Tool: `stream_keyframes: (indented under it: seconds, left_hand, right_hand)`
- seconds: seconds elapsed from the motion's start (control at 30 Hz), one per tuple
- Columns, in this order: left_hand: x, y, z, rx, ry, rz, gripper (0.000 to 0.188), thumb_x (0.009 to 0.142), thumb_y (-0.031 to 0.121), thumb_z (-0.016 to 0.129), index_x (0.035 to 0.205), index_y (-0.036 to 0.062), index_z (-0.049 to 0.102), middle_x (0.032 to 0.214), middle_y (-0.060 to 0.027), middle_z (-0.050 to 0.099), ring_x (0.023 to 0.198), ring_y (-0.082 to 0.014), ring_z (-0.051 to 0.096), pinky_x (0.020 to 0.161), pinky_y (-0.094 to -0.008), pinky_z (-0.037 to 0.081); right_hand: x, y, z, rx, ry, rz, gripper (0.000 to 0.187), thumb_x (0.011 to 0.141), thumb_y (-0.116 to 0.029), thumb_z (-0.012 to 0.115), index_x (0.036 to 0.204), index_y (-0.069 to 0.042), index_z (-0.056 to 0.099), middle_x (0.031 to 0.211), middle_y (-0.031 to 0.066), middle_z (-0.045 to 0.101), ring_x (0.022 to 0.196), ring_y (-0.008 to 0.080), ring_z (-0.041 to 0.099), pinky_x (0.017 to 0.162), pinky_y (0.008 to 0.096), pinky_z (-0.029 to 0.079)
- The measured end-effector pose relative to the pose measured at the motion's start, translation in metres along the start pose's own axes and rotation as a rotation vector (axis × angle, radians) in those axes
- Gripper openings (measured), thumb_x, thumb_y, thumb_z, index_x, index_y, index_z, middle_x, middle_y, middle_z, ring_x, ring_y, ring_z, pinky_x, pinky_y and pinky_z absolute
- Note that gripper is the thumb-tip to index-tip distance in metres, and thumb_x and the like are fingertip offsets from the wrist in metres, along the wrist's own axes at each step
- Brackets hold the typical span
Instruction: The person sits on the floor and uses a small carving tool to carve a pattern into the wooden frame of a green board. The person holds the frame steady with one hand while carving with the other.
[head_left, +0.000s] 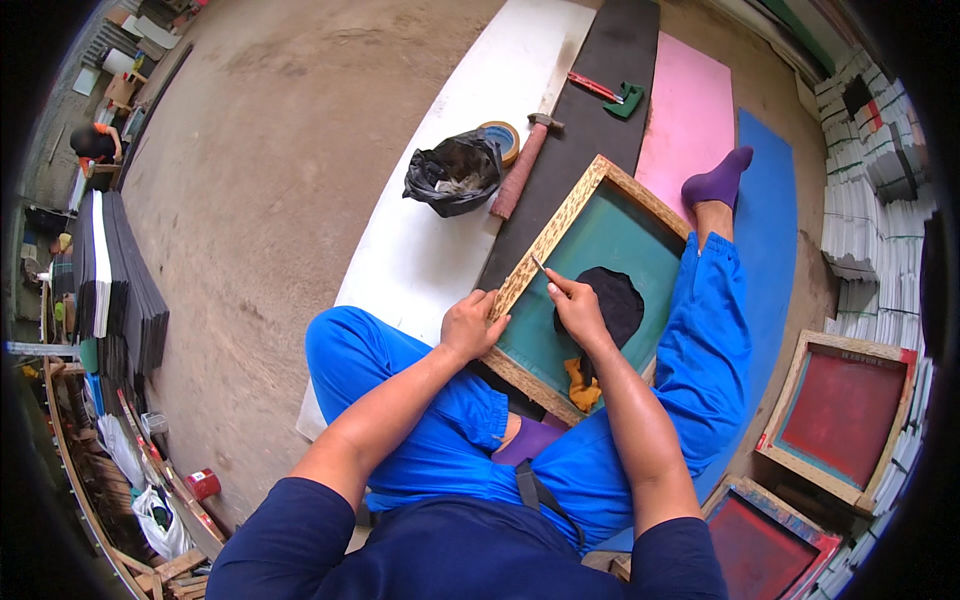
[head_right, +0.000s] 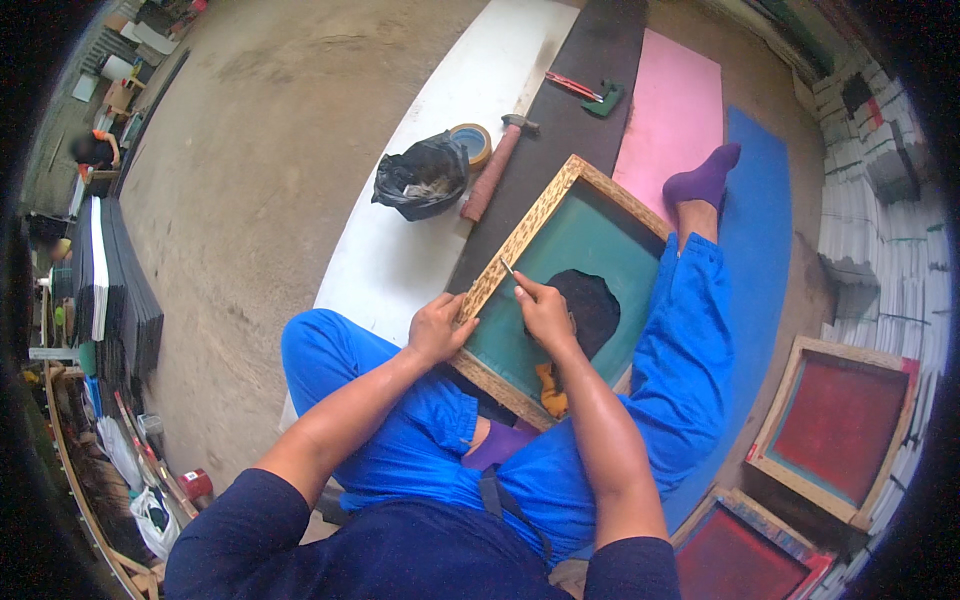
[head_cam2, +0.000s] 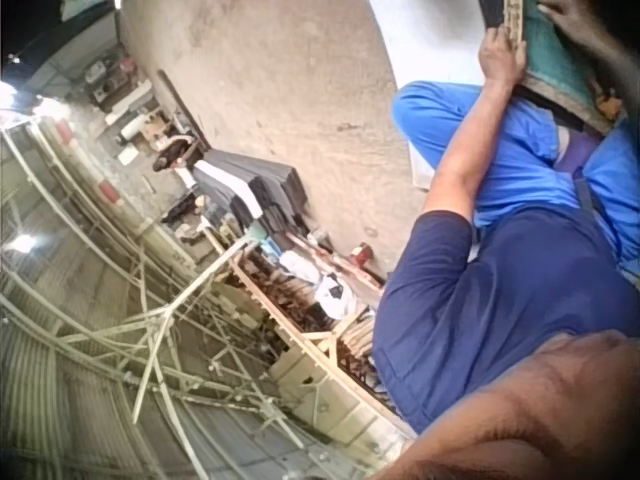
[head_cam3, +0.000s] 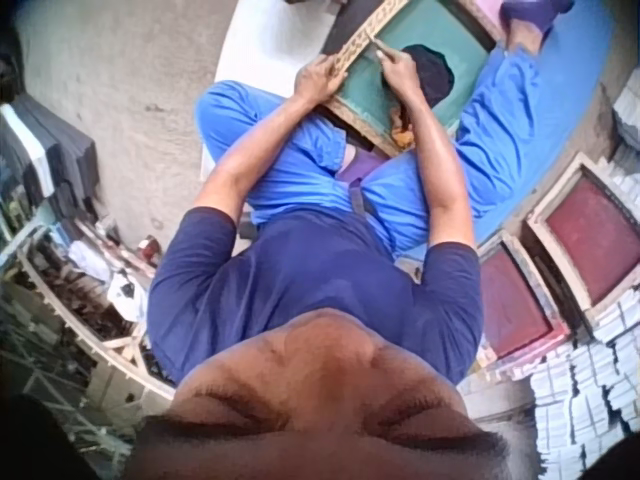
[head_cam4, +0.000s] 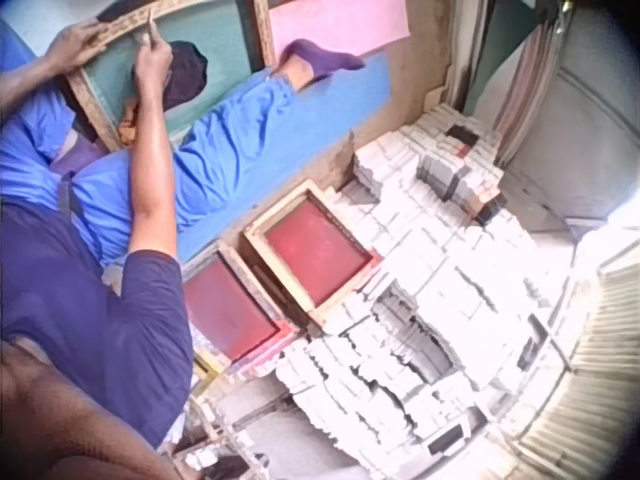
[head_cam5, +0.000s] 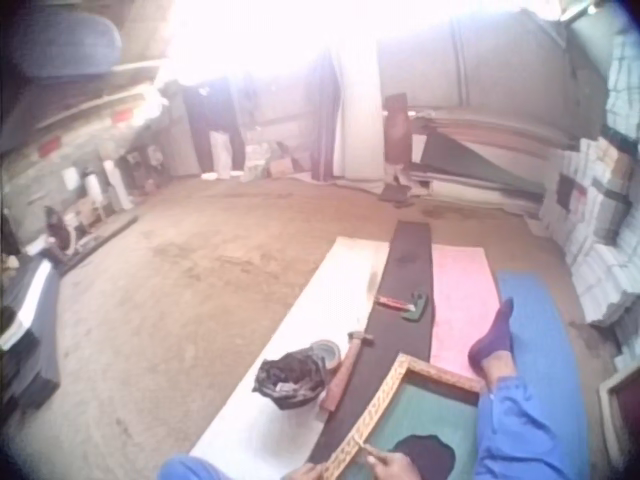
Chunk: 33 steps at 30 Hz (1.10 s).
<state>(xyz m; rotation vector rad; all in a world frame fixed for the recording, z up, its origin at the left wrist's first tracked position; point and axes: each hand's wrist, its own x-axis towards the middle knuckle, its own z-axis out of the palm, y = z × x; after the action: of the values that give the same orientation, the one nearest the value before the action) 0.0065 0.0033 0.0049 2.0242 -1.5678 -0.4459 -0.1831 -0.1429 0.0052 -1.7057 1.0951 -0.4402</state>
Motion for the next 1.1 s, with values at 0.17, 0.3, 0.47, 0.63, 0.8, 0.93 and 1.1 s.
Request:
stream_keyframes:
  seconds: [0.17,0.3,0.47,0.63,0.8,0.93,1.1]
  left_hand:
    - [-0.002,-0.002,-0.002,-0.004,-0.006,-0.008,0.048,0.088,0.034,0.079,0.125,0.004,0.069,0.1,-0.0117,0.068,0.089,-0.0342,0.07,0.078,-0.0439,0.058]
    - [-0.002,-0.002,-0.002,0.005,-0.024,-0.018,0.048,0.088,0.034,0.079,0.125,0.0042,0.07,0.1,-0.0118,0.068,0.089,-0.0345,0.07,0.078,-0.0441,0.058]
    - [-0.004,-0.007,0.001,0.013,-0.013,-0.016,0.048,0.088,0.035,0.079,0.124,0.0042,0.07,0.1,-0.0118,0.068,0.09,-0.0347,0.071,0.079,-0.0445,0.058]
    - [0.0,0.0,0.002,0.002,-0.025,-0.012,0.049,0.089,0.036,0.078,0.125,0.0046,0.07,0.102,-0.0118,0.069,0.091,-0.0342,0.071,0.08,-0.0446,0.058]
    - [-0.005,-0.006,0.0,0.02,-0.018,-0.038,0.05,0.089,0.037,0.078,0.127,0.0046,0.07,0.103,-0.0117,0.069,0.093,-0.0336,0.071,0.081,-0.0439,0.058]
    - [-0.003,-0.005,0.002,0.016,-0.023,-0.026,0.05,0.089,0.037,0.078,0.127,0.0046,0.07,0.103,-0.0116,0.069,0.092,-0.0335,0.071,0.081,-0.0436,0.058]
    - [-0.003,-0.004,0.003,0.008,-0.003,-0.009,0.05,0.089,0.037,0.078,0.126,0.005,0.07,0.103,-0.0115,0.069,0.091,-0.0335,0.071,0.081,-0.0436,0.058]
  right_hand:
    - [-0.001,-0.015,-0.01,-0.014,-0.092,0.154,0.04,0.103,-0.027,0.065,0.141,-0.017,0.069,0.125,0.0236,0.073,0.119,0.0374,0.071,0.102,0.0429,0.053]
    - [-0.008,-0.04,-0.01,-0.258,-0.06,0.158,0.041,0.104,-0.028,0.065,0.142,-0.013,0.068,0.125,0.0222,0.075,0.118,0.0328,0.072,0.101,0.0402,0.053]
    - [0.004,-0.021,-0.01,0.247,-0.177,0.479,0.04,0.102,-0.03,0.067,0.141,-0.018,0.068,0.124,0.0217,0.074,0.118,0.0364,0.072,0.101,0.0423,0.053]
    - [0.011,0.04,-0.005,-0.186,0.038,-0.201,0.04,0.107,-0.031,0.062,0.145,-0.02,0.066,0.092,0.0088,0.07,0.077,0.0184,0.063,0.067,0.0339,0.049]
    - [0.011,-0.034,-0.021,0.403,-0.272,0.619,0.039,0.111,-0.034,0.056,0.15,-0.031,0.062,0.067,-0.0024,0.051,0.045,0.0048,0.034,0.04,0.0232,0.028]
    - [0.014,-0.036,-0.036,0.77,-0.336,0.844,0.038,0.113,-0.036,0.053,0.149,-0.03,0.063,0.066,-0.0047,0.046,0.045,0.003,0.029,0.04,0.0214,0.022]
    - [-0.002,0.003,-0.018,-0.217,-0.048,0.061,0.036,0.107,-0.036,0.06,0.141,-0.029,0.069,0.085,0.0135,0.073,0.068,0.0276,0.068,0.061,0.0405,0.053]
